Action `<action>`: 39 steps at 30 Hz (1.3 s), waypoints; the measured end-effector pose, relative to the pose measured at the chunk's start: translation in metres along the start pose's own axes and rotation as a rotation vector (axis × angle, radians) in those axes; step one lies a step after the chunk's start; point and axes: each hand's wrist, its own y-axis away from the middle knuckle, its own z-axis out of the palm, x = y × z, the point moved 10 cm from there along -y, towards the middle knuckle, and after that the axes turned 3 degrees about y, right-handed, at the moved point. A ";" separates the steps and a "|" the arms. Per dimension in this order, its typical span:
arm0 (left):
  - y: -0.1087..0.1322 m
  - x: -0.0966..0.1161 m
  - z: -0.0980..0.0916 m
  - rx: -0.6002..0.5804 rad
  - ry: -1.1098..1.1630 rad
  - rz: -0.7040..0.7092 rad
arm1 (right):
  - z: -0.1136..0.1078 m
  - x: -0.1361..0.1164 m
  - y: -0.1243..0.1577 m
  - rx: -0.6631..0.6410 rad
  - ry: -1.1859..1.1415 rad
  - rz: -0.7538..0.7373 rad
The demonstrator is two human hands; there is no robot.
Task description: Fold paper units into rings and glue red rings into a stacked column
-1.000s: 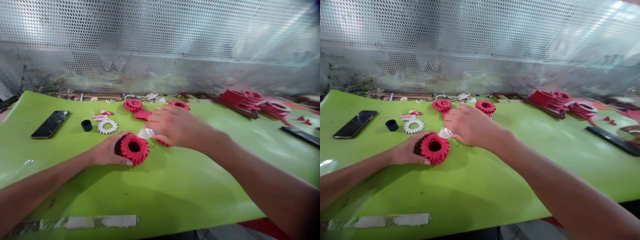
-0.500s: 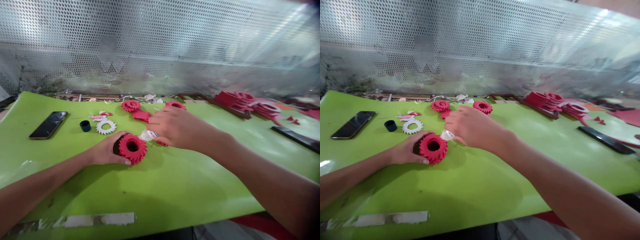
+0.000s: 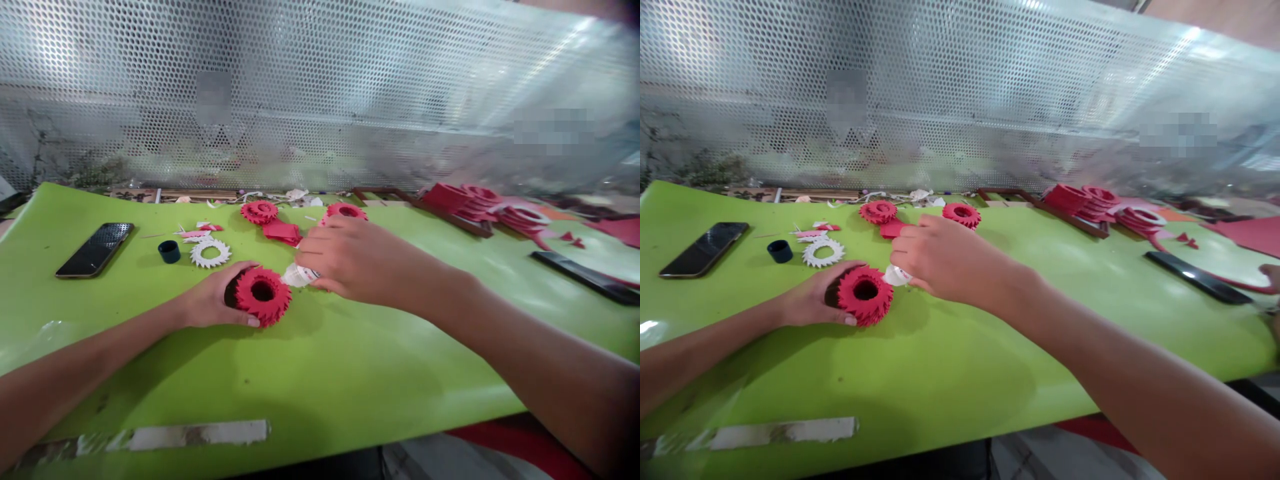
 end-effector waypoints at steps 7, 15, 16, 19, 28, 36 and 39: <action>0.000 -0.001 0.000 -0.016 -0.014 -0.009 | -0.004 -0.007 0.005 0.015 0.002 -0.011; 0.000 0.000 0.000 -0.007 -0.040 0.004 | -0.013 -0.019 0.006 0.061 0.011 -0.047; -0.001 0.000 0.000 -0.004 -0.042 0.008 | -0.014 -0.021 0.007 0.070 0.015 -0.056; -0.001 0.001 -0.001 0.004 -0.048 0.024 | -0.017 -0.025 0.006 0.096 0.033 -0.076; -0.001 0.005 0.000 -0.006 -0.012 0.056 | -0.023 -0.034 -0.003 0.118 0.027 -0.106; -0.002 0.002 0.000 0.001 -0.016 0.004 | -0.022 -0.037 -0.013 0.141 -0.012 -0.130; -0.001 -0.001 -0.001 0.007 -0.018 -0.014 | -0.024 -0.036 -0.017 0.167 -0.030 -0.139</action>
